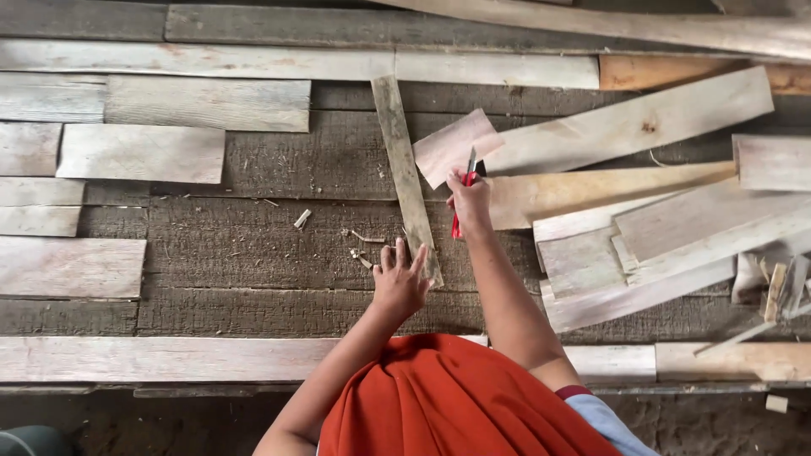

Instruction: The person arranges rectangular wooden planks on a wooden workbench, using a red utility knife to trim edges and fit pieces into gaps. They repeatedly pick up planks, position them, and adjust alignment to form a continuous surface.

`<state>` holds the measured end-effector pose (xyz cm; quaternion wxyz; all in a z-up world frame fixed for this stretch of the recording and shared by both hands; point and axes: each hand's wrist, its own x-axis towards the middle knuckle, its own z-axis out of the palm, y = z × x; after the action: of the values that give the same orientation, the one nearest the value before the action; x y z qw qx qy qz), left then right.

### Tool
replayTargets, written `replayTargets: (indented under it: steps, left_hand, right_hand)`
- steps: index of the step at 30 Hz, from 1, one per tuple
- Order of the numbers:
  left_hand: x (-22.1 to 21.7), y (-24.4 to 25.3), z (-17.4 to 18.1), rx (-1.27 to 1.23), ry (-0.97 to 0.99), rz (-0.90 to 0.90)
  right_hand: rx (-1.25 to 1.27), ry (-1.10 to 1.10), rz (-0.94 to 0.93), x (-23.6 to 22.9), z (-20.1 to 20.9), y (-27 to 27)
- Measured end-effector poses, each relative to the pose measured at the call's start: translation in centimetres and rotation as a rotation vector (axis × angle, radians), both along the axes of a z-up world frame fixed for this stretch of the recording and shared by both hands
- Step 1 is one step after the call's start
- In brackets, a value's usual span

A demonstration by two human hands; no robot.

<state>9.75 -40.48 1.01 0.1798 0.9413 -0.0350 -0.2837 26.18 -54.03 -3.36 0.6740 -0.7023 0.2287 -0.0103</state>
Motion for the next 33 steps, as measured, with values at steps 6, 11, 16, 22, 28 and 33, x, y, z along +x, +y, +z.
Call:
replayTargets:
  steps: [6, 11, 16, 22, 28, 33]
  left_hand:
    - [0.6, -1.7, -5.6, 0.140, -0.554, 0.156]
    - [2.8, -1.0, -6.0, -0.153, -0.458, 0.387]
    - [3.2, -1.0, -4.6, -0.695, -0.183, 0.785]
    - [1.4, -2.6, -4.3, -1.085, 0.093, 0.932]
    - [1.2, -5.1, -9.8, -1.043, 0.209, 0.799]
    - [2.1, -8.0, -8.4, -0.771, -0.038, 0.677]
  right_hand:
    - [-0.028, -0.159, -0.132, -2.7, 2.6, -3.0]
    - [-0.203, -0.034, 0.026, -6.8, 7.3, -6.9]
    - [-0.487, 0.288, 0.263, -10.9, 6.2, -10.4]
    - [-0.834, 0.538, 0.475, -13.8, 6.9, -11.1]
    - [-1.007, 0.644, 0.529, -14.2, 4.7, -14.2]
    - [-0.939, 0.472, 0.435, -12.7, 3.7, -14.4]
